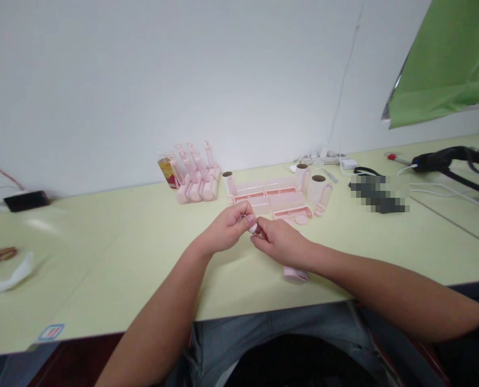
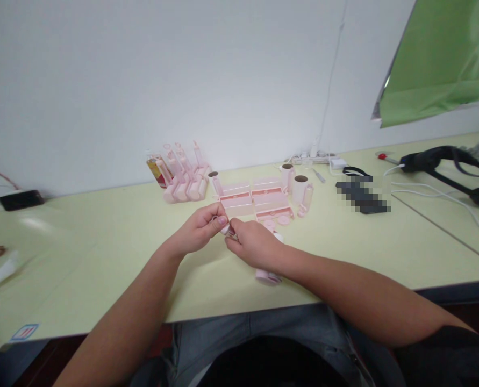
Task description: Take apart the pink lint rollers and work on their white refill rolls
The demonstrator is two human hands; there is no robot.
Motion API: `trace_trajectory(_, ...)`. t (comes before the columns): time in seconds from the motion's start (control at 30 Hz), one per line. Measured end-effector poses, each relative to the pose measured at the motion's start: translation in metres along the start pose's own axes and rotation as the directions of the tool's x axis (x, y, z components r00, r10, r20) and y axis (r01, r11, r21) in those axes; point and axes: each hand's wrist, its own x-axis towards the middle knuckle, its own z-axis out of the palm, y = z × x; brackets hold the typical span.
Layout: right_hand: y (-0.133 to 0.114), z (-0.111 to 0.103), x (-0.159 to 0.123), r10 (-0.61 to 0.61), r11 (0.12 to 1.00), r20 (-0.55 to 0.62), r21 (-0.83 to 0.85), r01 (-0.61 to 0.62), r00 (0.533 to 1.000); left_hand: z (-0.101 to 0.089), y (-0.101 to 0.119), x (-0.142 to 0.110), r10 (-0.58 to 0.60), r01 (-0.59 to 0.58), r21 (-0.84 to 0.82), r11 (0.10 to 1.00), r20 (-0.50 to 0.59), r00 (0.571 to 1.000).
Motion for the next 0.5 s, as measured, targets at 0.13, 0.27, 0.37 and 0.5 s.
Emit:
trace_trajectory(0.13, 0.000, 0.000, -0.001, 0.021, 0.999, 0.024, -0.045, -0.020, 0.999, 0.001, -0.003, 0.000, 0.005, -0.005, 0.029, 1.000, -0.001, 1.000)
trace_trajectory(0.27, 0.002, 0.001, -0.001, 0.028, 0.995, 0.029, -0.096, -0.025, 0.999, 0.003, -0.009, 0.001, -0.014, 0.014, 0.040, 0.999, -0.004, 1.000)
trace_trajectory(0.37, 0.005, 0.002, 0.000, 0.025, 0.992, 0.041, -0.123, -0.020, 0.999, 0.005, -0.013, 0.002, -0.034, 0.033, 0.072, 0.997, 0.006, 0.999)
trace_trajectory(0.5, 0.006, 0.003, 0.002, 0.024, 0.990, 0.040, -0.137, -0.018, 0.999, 0.007, -0.017, 0.003, -0.042, 0.043, 0.085, 0.995, -0.010, 0.999)
